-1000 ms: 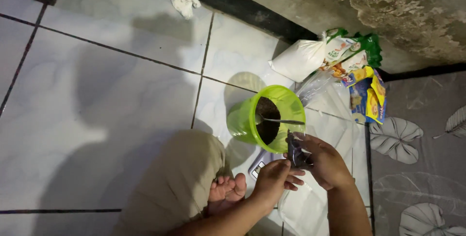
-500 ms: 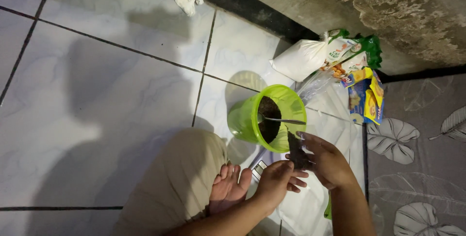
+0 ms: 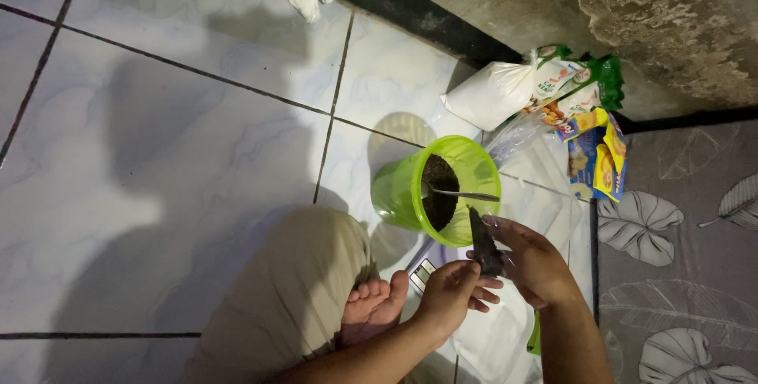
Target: Scooping dark powder into small plastic bags and weighing them on a digital scale
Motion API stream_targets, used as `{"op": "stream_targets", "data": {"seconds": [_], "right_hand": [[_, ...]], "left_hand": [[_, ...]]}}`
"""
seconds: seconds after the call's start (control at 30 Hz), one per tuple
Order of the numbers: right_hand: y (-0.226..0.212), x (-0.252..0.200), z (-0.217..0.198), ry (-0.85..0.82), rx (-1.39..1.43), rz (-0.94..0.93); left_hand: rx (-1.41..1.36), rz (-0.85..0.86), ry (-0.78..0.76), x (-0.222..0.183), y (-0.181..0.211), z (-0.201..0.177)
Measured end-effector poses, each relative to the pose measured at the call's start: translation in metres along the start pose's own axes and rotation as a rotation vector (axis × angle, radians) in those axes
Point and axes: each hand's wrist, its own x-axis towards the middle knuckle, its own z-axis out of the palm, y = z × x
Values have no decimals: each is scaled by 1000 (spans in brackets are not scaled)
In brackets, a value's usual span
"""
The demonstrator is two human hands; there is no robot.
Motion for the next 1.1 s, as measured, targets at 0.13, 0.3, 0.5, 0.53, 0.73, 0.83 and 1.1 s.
{"op": "stream_targets", "data": {"seconds": [0.13,0.3,0.5,0.53,0.73,0.83,1.1], "right_hand": [[-2,-2,1,-9,23,-12],[0,-1,-4,-63,9,-1],[-4,-5,-2,-39,10,-4],[-3,-4,-2,-39,11,-4],[-6,-6,2,-43,-17,-12],[-3,-4,1,34,36,8],[23,9,-21,-78,106,-93]], "left_hand": [[-4,1,5,-1,0,0],[9,-32,21,-1,-4,1],[38,-5,-4,-1,0,0],[39,-5,-4,-1,0,-1],[36,-11,-3,0,1,0],[50,-32,-2,0,1,0],[74,44,25,2,-8,-2]]}}
